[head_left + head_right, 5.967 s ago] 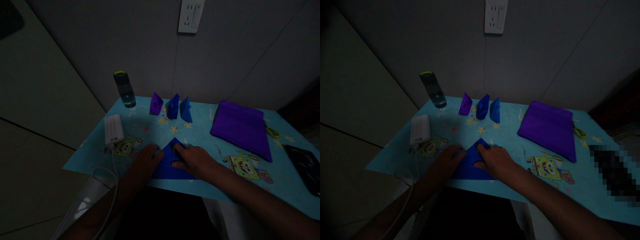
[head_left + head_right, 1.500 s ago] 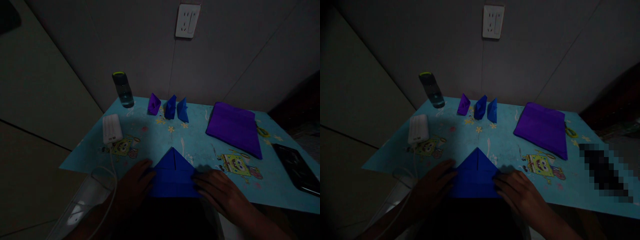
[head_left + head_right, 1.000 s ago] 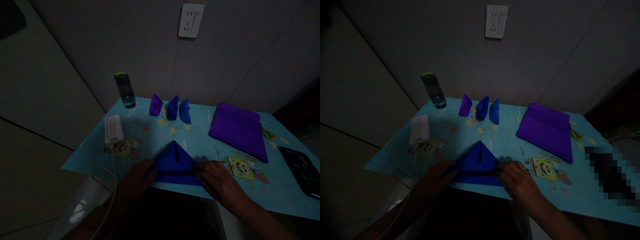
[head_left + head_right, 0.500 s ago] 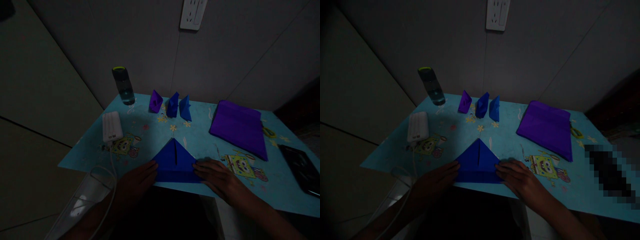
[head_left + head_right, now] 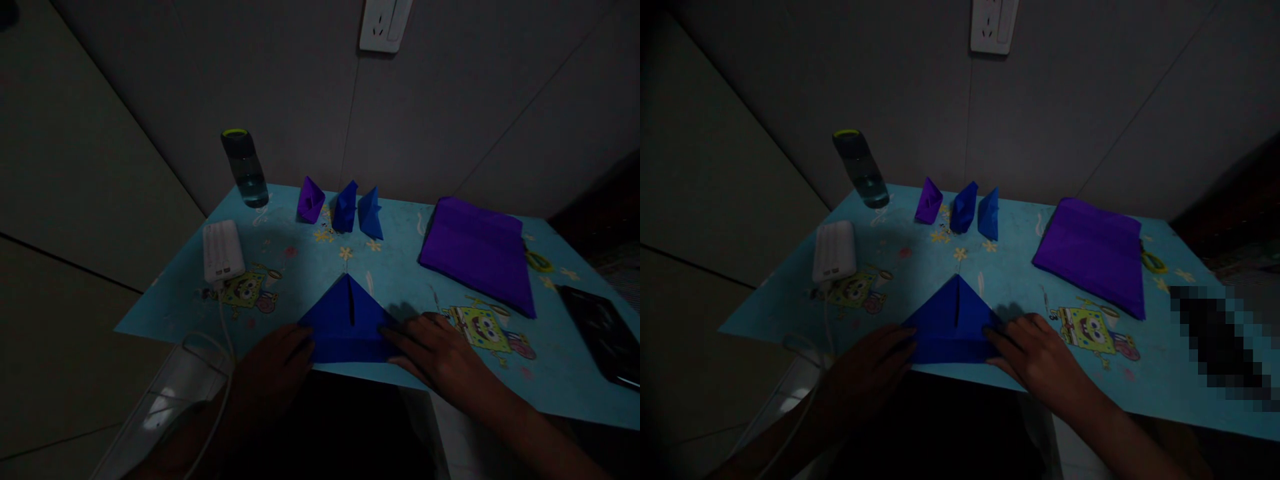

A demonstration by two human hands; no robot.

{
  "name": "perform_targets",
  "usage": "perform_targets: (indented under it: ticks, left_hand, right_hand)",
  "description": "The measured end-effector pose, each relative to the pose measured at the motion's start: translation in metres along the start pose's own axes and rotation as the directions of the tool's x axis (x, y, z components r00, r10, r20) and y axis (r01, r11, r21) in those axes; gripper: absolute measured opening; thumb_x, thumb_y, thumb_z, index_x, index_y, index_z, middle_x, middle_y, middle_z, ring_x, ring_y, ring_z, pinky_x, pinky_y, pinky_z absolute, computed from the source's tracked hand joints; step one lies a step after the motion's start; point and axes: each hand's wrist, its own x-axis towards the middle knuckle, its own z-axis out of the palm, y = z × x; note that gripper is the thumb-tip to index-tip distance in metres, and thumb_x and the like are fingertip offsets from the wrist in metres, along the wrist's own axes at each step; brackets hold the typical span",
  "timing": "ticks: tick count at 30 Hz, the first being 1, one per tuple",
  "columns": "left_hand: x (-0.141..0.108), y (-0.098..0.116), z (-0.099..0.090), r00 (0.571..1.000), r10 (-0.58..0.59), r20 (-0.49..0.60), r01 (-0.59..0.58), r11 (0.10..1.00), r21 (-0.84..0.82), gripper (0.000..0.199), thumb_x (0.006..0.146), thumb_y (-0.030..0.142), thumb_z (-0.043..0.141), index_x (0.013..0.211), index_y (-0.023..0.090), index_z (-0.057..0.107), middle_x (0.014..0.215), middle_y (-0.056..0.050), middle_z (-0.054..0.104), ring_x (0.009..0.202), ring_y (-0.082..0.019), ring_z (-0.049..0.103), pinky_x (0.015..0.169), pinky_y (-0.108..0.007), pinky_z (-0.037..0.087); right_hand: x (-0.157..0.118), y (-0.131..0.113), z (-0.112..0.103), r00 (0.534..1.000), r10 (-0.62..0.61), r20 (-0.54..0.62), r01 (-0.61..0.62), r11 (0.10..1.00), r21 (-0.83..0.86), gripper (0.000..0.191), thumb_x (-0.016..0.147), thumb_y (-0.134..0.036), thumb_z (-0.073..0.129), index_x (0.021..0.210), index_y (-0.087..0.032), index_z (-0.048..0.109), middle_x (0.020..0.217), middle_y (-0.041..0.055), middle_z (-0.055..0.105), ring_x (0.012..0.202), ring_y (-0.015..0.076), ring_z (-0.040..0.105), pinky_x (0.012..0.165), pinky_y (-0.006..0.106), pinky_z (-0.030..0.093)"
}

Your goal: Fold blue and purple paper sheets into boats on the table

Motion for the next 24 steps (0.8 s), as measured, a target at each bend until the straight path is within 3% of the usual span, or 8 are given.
perform_targets:
  ticks: [5, 9, 16, 24]
  left_hand:
    - [0.0, 0.0, 0.0, 1.0, 0.018, 0.011, -0.018, 0.999, 0.03, 0.029, 0.096, 0.01, 0.041, 0.104, 0.012, 0.07, 0.11, -0.011, 0.074, 0.102, -0.023, 0.068, 0.088, -0.036, 0.059]
    - [0.002, 0.001, 0.0, 1.0, 0.023, -0.011, -0.023, 0.999, 0.032, 0.03, 0.095, 0.009, 0.04, 0.101, 0.012, 0.069, 0.108, -0.011, 0.075, 0.098, -0.022, 0.069, 0.086, -0.036, 0.059]
    - [0.007, 0.006, -0.001, 0.999, -0.036, -0.03, 0.035, 0.999, -0.006, 0.029, 0.096, 0.008, 0.039, 0.101, 0.01, 0.068, 0.104, -0.011, 0.076, 0.094, -0.021, 0.07, 0.084, -0.035, 0.058]
    - [0.02, 0.002, -0.003, 0.961, -0.254, 0.114, 0.27, 0.948, -0.168, 0.025, 0.098, 0.014, 0.042, 0.089, 0.014, 0.066, 0.088, -0.007, 0.071, 0.082, -0.021, 0.066, 0.077, -0.036, 0.057]
  right_hand:
    - [0.021, -0.01, 0.003, 0.996, 0.005, 0.094, 0.005, 0.995, -0.104, 0.047, 0.098, -0.042, 0.053, 0.139, -0.02, 0.053, 0.088, 0.0083, 0.066, 0.078, 0.0247, 0.062, 0.077, 0.041, 0.045]
    - [0.038, -0.015, 0.005, 0.989, -0.01, 0.151, 0.02, 0.998, -0.066, 0.051, 0.09, -0.045, 0.065, 0.136, -0.025, 0.056, 0.096, 0.0093, 0.066, 0.082, 0.0262, 0.063, 0.074, 0.041, 0.047]
    - [0.048, -0.015, 0.009, 0.982, 0.074, 0.175, -0.107, 0.976, 0.19, 0.031, 0.096, -0.028, 0.06, 0.126, -0.026, 0.066, 0.095, 0.0074, 0.069, 0.083, 0.0225, 0.065, 0.075, 0.037, 0.051]
    - [0.043, -0.007, 0.012, 0.963, 0.224, 0.15, -0.268, 0.855, 0.444, 0.027, 0.1, -0.031, 0.052, 0.119, -0.025, 0.07, 0.099, 0.0054, 0.075, 0.088, 0.0213, 0.07, 0.08, 0.037, 0.054]
